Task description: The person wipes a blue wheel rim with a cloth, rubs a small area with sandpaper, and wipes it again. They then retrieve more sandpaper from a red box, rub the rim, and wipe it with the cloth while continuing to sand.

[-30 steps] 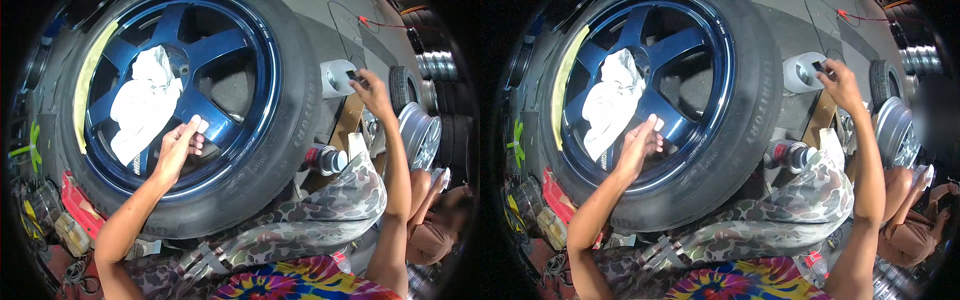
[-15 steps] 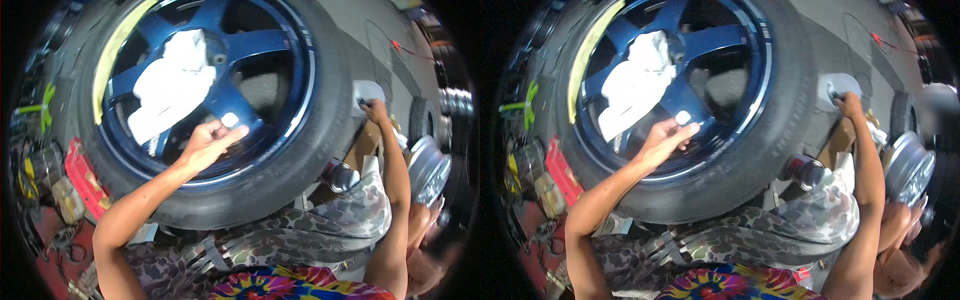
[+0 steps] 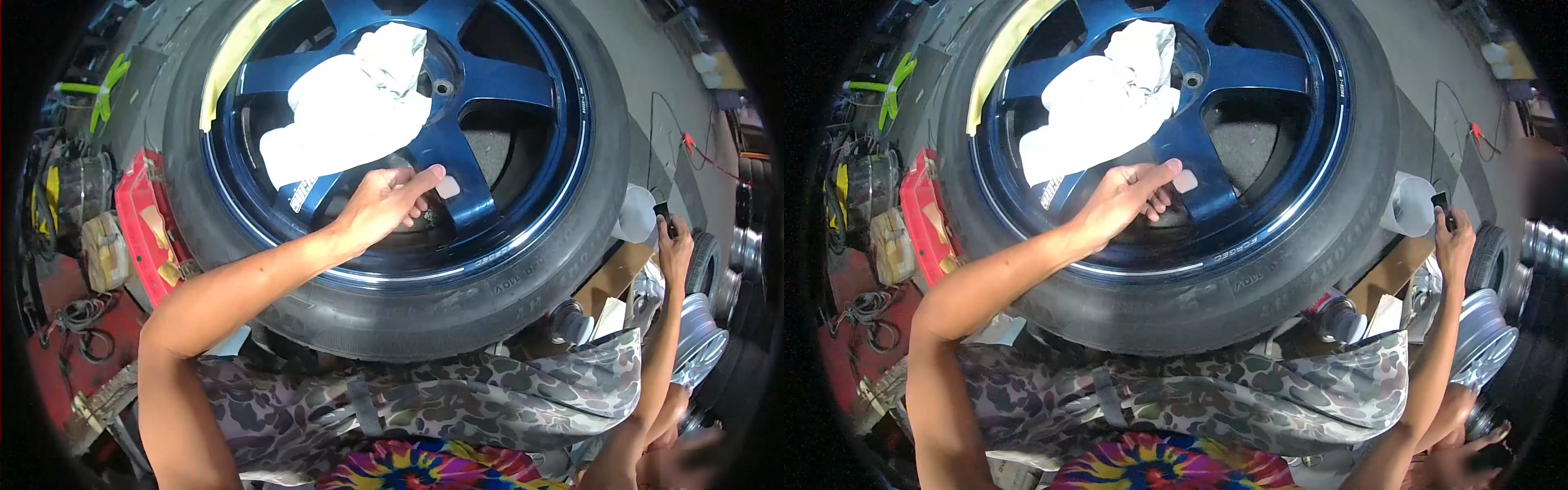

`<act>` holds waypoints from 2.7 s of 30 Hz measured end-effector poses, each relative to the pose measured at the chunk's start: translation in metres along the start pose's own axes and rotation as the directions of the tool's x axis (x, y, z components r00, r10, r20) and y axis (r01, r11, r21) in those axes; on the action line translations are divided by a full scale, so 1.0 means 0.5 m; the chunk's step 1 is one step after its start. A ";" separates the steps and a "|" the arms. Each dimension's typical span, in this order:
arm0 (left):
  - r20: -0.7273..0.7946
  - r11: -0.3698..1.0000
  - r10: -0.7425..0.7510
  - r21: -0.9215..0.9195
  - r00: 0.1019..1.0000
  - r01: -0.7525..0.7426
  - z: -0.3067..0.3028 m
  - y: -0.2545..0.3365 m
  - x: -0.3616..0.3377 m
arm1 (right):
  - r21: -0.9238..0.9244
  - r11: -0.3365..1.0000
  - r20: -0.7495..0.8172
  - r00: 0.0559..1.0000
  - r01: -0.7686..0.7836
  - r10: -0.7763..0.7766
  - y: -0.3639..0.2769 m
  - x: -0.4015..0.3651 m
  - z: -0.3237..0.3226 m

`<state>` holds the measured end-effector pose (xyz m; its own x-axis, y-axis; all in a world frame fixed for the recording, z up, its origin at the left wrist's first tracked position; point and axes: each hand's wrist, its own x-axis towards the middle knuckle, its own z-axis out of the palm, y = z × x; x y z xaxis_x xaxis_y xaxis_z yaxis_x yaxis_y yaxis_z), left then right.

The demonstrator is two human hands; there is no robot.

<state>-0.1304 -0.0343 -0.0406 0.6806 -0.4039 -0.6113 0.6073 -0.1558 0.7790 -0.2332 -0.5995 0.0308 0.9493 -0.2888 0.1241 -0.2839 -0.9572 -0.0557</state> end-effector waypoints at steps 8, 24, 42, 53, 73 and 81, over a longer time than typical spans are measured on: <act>0.115 0.988 -0.009 0.152 0.993 -0.009 0.001 -0.017 0.009 | 0.008 1.000 -0.109 0.994 0.024 -0.023 -0.170 0.025 -0.147; 0.134 1.000 0.020 0.008 0.991 -0.021 -0.018 -0.015 0.025 | 0.152 0.987 -0.162 0.986 0.055 -0.030 -0.327 -0.041 -0.255; 0.227 0.970 0.076 0.209 0.971 -0.125 0.023 -0.020 0.003 | 0.233 0.972 -0.092 0.996 0.003 0.018 -0.342 -0.051 -0.214; 0.127 0.971 0.137 0.181 0.982 -0.158 0.015 -0.033 0.041 | 0.340 0.940 -0.054 0.999 0.024 -0.007 -0.345 -0.048 -0.195; 0.086 0.954 0.130 0.260 0.988 -0.148 0.021 -0.017 0.025 | 0.345 0.938 -0.055 0.998 0.024 -0.005 -0.347 -0.055 -0.189; -0.010 0.962 0.127 0.245 0.992 -0.121 0.006 -0.033 0.057 | 0.317 0.948 -0.043 0.999 -0.016 0.031 -0.339 -0.060 -0.191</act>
<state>-0.1223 -0.0456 -0.0704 0.7563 -0.4114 -0.5086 0.4013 -0.3223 0.8574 -0.2264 -0.4301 0.1312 0.9332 -0.3193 0.1647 -0.2419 -0.8974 -0.3690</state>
